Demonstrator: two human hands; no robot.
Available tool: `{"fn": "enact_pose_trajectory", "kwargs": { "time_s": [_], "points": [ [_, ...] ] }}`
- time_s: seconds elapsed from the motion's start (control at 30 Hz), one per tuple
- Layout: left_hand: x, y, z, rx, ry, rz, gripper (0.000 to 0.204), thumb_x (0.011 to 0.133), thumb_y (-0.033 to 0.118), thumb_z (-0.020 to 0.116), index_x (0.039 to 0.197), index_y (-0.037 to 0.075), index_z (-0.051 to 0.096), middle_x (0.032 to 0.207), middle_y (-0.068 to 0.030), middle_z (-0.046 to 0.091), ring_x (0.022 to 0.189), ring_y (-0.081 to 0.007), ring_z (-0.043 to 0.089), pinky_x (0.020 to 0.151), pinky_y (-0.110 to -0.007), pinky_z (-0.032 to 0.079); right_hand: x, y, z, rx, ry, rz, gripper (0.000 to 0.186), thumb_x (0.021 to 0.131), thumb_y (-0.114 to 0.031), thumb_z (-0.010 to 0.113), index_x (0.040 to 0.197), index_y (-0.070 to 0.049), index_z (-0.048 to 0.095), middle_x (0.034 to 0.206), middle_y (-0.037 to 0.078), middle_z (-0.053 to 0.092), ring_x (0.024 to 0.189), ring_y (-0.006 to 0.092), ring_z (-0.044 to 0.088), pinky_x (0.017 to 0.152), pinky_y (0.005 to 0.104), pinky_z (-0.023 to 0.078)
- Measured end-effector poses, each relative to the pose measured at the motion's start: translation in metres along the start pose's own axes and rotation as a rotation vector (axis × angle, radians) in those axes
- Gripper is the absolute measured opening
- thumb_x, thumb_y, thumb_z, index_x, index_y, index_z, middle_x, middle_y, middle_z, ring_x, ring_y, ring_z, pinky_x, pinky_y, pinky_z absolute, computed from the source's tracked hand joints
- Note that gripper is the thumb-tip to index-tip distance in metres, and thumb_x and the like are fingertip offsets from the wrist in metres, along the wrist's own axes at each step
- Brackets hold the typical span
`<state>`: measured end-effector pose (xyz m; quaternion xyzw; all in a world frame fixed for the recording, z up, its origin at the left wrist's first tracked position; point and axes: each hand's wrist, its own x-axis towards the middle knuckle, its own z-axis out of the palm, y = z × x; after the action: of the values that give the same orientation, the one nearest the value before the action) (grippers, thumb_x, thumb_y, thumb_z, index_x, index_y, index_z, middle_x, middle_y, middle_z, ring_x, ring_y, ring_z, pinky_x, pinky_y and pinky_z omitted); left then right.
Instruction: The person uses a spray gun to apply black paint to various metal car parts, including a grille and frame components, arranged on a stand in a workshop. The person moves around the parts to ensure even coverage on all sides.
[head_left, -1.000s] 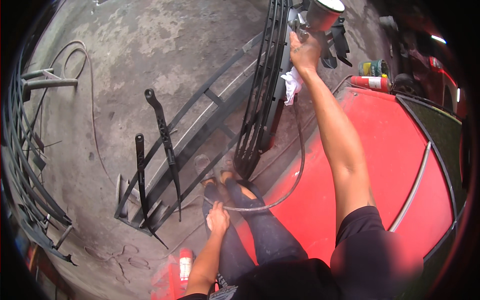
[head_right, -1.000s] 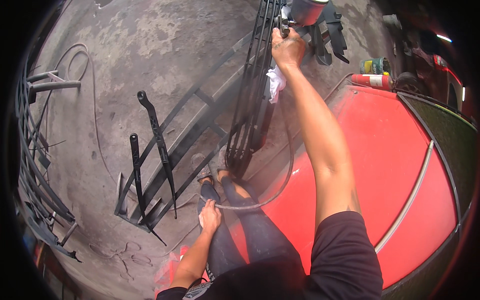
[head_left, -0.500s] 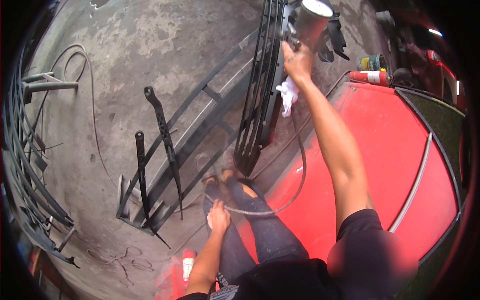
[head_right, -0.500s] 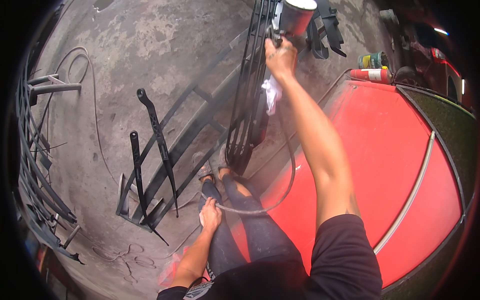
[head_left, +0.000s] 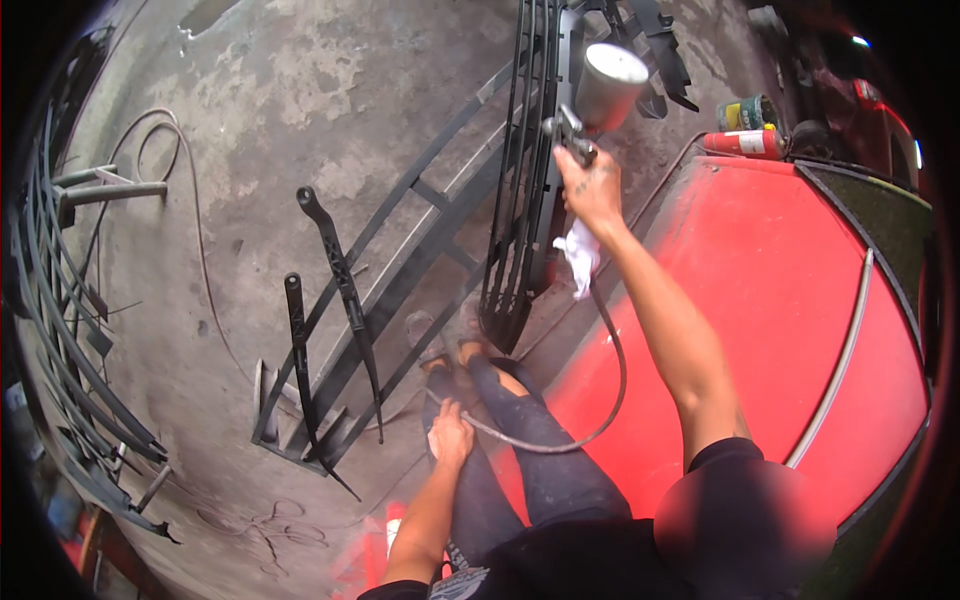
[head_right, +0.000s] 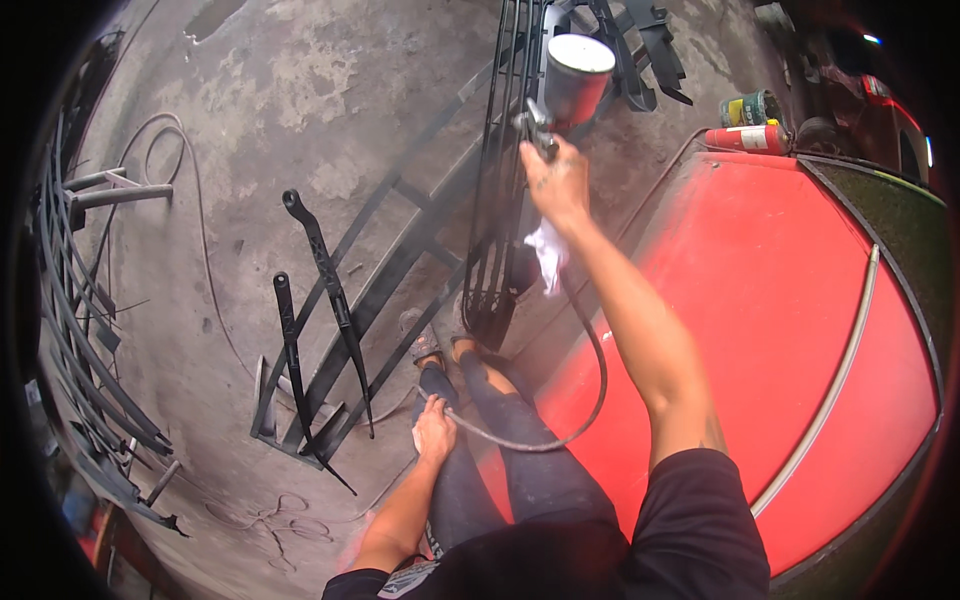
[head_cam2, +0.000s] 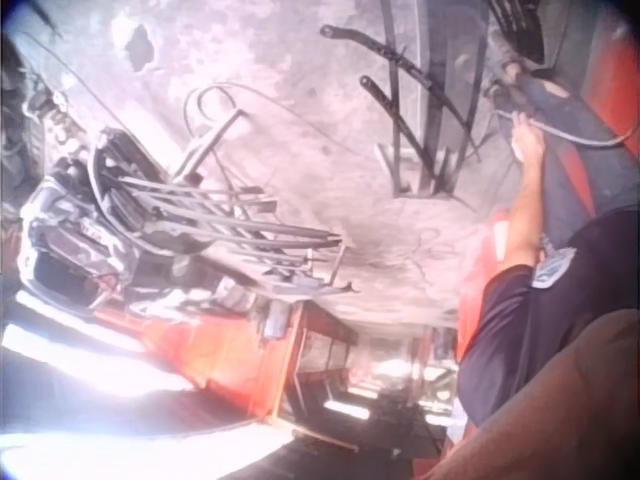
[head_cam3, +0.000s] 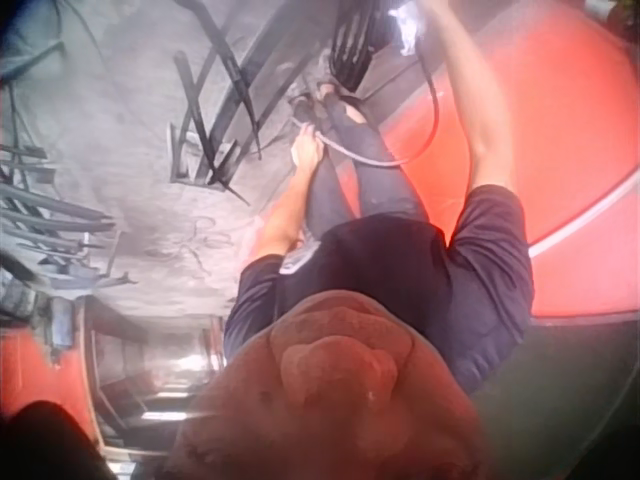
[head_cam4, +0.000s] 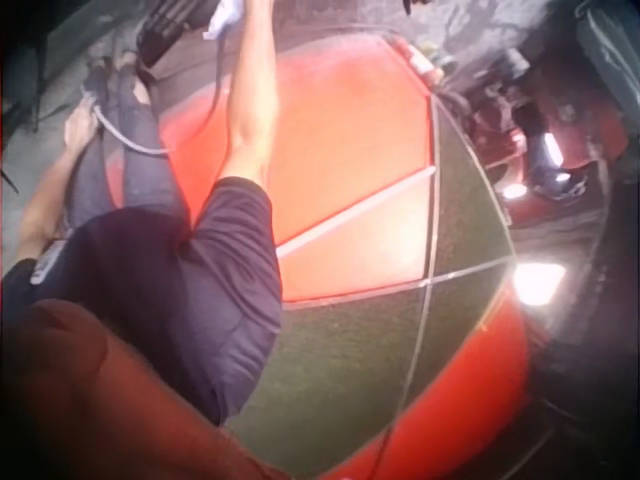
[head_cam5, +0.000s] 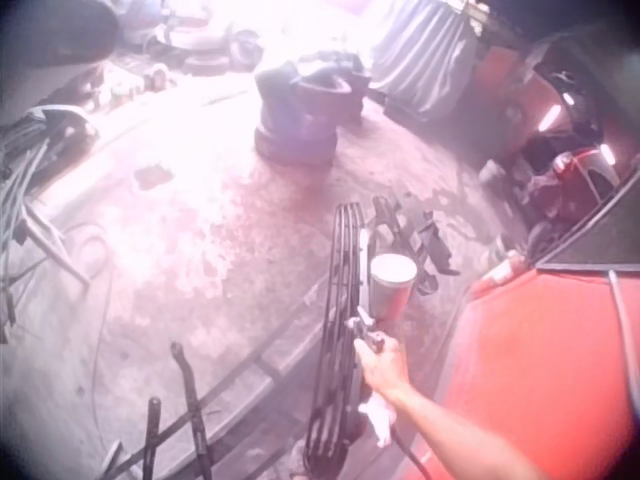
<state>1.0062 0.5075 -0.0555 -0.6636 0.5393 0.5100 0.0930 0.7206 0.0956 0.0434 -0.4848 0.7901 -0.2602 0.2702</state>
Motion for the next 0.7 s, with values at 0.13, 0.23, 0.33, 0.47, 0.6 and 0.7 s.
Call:
{"fn": "enact_pose_trajectory", "kwargs": {
  "time_s": [0.13,0.23,0.33,0.47,0.6,0.7],
  "points": [
    [0.005,0.003,-0.004,-0.012,-0.010,-0.002,0.037,0.095,0.021,0.059,0.129,0.008,0.068,0.149,-0.0125,0.058,0.114,-0.0402,0.067,0.099,-0.048,0.054,0.006,0.020,-0.001,0.011,0.020,-0.007,0.025,0.096,-0.025,0.070,0.102,-0.001,0.072,0.077,0.018,0.071,0.070,0.0285,0.070,0.069,0.0396,0.053],
    [0.003,0.003,-0.003,-0.008,-0.009,0.006,0.037,0.095,0.021,0.060,0.128,0.008,0.068,0.146,-0.0126,0.060,0.114,-0.0402,0.067,0.099,-0.048,0.054,0.043,0.012,-0.006,0.012,0.064,-0.078,0.022,0.096,-0.023,0.070,0.101,-0.001,0.072,0.080,0.021,0.071,0.072,0.0300,0.071,0.070,0.0403,0.053],
    [0.004,0.005,-0.009,-0.002,-0.006,0.017,0.037,0.094,0.020,0.060,0.127,0.008,0.068,0.144,-0.0129,0.061,0.114,-0.0401,0.067,0.098,-0.048,0.054,0.104,0.002,-0.011,-0.055,0.179,-0.167,0.024,0.094,-0.027,0.071,0.098,-0.004,0.073,0.083,0.021,0.072,0.079,0.0354,0.073,0.071,0.0425,0.054],
    [0.007,0.005,-0.008,0.030,-0.003,0.022,0.037,0.093,0.020,0.061,0.127,0.007,0.067,0.143,-0.0138,0.061,0.113,-0.0398,0.067,0.098,-0.048,0.054,0.155,-0.015,-0.018,-0.095,0.304,-0.198,0.026,0.093,-0.030,0.072,0.094,-0.004,0.074,0.084,0.020,0.074,0.084,0.0380,0.074,0.072,0.0439,0.054],
    [0.007,0.007,-0.013,0.029,-0.061,-0.004,0.038,0.092,0.020,0.061,0.127,0.007,0.067,0.143,-0.0149,0.061,0.113,-0.0397,0.067,0.098,-0.048,0.054,0.148,-0.029,-0.025,0.011,0.243,-0.096,0.027,0.093,-0.031,0.072,0.092,-0.004,0.073,0.073,0.017,0.071,0.072,0.0309,0.074,0.067,0.0437,0.054],
    [0.009,0.007,-0.013,0.022,-0.062,0.001,0.038,0.092,0.020,0.061,0.128,0.007,0.066,0.142,-0.0155,0.062,0.114,-0.0393,0.067,0.099,-0.047,0.054,0.127,-0.030,-0.029,0.055,0.150,-0.003,0.028,0.094,-0.029,0.072,0.090,-0.002,0.072,0.064,0.010,0.067,0.053,0.0211,0.068,0.051,0.0390,0.052]
  ]
}}
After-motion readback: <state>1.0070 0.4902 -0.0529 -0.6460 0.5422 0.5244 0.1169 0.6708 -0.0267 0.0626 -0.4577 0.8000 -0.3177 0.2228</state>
